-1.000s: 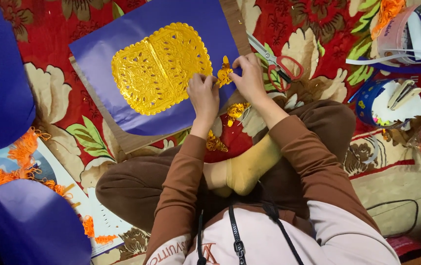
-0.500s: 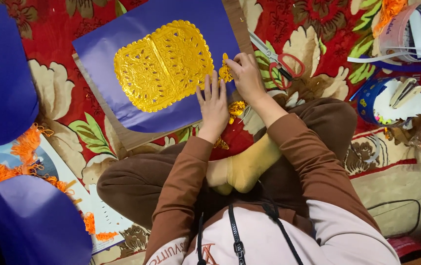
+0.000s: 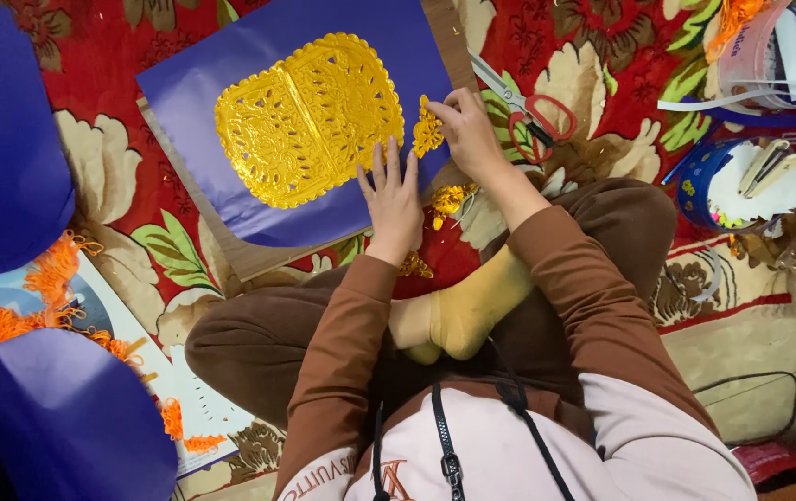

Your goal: Attaching gold-colored paper decorations to blue cardstock using glue and an applicator stick.

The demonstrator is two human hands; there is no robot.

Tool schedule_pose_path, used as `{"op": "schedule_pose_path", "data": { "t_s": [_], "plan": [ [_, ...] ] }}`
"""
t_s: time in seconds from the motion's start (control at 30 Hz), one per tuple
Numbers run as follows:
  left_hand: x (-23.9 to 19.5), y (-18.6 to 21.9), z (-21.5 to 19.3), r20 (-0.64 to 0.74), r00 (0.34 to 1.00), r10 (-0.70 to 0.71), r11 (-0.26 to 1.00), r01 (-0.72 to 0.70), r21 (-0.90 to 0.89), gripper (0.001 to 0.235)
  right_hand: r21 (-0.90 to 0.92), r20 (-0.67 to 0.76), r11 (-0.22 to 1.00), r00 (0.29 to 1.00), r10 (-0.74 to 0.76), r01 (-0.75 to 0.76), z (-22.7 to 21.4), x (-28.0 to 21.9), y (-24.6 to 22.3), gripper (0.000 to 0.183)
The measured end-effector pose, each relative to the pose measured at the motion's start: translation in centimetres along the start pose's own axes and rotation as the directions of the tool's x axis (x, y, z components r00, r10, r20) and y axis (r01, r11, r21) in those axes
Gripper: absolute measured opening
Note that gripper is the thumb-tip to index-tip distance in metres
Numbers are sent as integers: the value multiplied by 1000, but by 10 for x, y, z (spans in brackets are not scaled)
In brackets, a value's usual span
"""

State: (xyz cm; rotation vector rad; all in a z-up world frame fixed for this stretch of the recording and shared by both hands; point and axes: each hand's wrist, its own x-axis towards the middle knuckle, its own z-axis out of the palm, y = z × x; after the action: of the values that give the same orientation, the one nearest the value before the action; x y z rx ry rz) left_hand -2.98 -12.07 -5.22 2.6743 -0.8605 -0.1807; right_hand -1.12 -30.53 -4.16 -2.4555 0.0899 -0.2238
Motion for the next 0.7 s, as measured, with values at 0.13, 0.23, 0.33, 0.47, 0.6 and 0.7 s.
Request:
{"op": "schedule_pose_path", "data": {
  "t_s": [0.13,0.23,0.33,0.47,0.6,0.7],
  "plan": [
    [-2,-7,1,-12,1000,4,1000,-3,27,61,56,36,989,990,136,-138,-12,12,-7,47],
    [-7,-14,-3,-15,1000,4,1000,-4,-5,57,52,-174,998,985,-12,22,-9,36,-17,34],
    [-12,-22,-22,4,999,33,999,-33,-4,57,-160,-235,983,964,-121,85,15,63,-32,41],
    [-30,-31,-39,47,997,58,998,-59,19,45,-350,-67,933,991,-114,84,54,61,-43,58],
    [-48,-38,-31,62,997,38,999,-39,14,47,-302,54,931,979,-196,203,65,49,-37,60],
    [-50,-39,-29,50,998,38,999,-38,4,44,-309,-106,932,967,-233,191,47,55,-56,57]
  ]
}}
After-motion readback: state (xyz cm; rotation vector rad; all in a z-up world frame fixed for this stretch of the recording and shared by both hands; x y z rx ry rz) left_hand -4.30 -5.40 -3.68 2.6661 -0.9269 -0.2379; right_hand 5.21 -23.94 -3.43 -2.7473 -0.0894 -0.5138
